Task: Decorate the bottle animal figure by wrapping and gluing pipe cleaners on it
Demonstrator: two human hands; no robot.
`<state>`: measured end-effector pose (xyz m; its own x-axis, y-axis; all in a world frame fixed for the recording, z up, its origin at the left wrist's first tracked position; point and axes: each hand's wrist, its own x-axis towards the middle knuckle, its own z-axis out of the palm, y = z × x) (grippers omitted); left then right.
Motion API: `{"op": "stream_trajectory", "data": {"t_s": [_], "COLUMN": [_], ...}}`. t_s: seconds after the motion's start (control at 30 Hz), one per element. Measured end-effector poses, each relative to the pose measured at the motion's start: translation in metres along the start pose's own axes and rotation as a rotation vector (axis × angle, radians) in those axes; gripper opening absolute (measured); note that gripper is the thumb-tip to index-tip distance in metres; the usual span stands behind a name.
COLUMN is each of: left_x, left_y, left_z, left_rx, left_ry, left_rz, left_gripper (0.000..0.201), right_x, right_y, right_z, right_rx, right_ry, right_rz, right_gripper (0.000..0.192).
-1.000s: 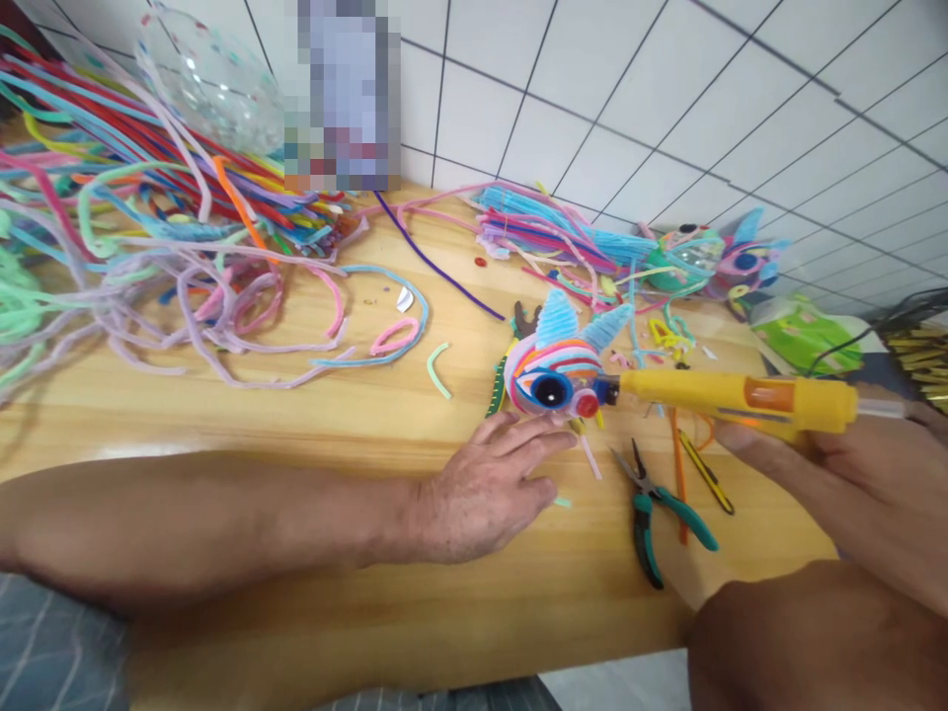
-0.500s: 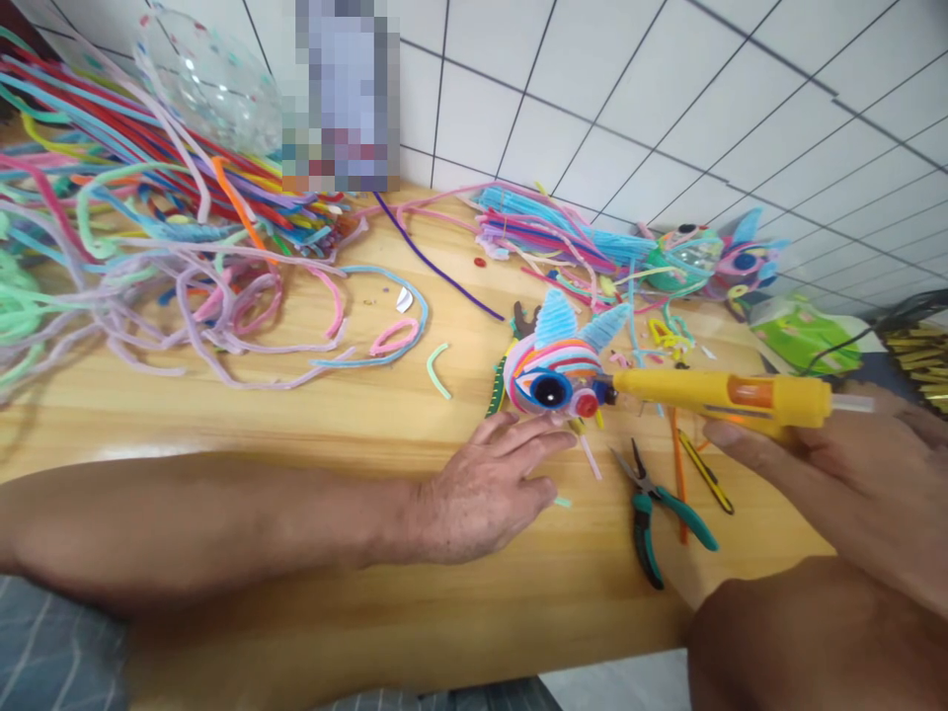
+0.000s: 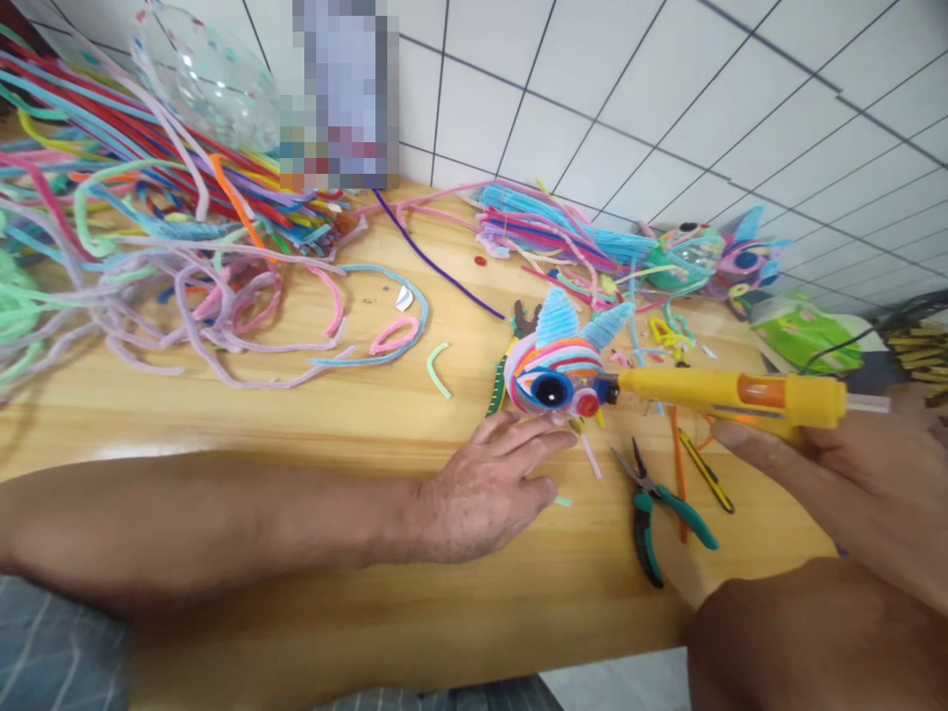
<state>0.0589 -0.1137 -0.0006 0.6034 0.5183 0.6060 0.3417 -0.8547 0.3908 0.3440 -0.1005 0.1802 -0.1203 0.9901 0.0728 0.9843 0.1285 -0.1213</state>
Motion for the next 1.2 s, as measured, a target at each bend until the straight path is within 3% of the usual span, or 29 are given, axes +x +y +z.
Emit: {"op": "stream_trajectory", "data": {"t_s": [0.47, 0.77, 0.97, 1.2], "left_x": [0.001, 0.002, 0.001, -0.001], "left_y": [0.0, 0.0, 0.0, -0.001], "left_z": [-0.001, -0.001, -0.001, 0.002], "left_rx": [-0.002, 0.015, -0.003, -0.021], "left_ry": [-0.005, 0.021, 0.013, -0.035], "left_rz": [-0.003, 0.003, 0.002, -0.01], "left_gripper": [0.023, 0.025, 0.022, 0.02], "right_x": [0.0, 0.009, 0.009, 0.011], "right_y": [-0.01, -0.033, -0.034, -0.035], "right_z": [0.003, -0.002, -0.004, 0.004], "right_rx": [0.097, 0.195, 0.113, 0.169], "right_ry": [0.039, -0.063, -0.031, -0.04], "right_rz": [-0.029, -0.034, -0.054, -0.019], "right_gripper": [0.069, 0.033, 0.042, 0.044]}}
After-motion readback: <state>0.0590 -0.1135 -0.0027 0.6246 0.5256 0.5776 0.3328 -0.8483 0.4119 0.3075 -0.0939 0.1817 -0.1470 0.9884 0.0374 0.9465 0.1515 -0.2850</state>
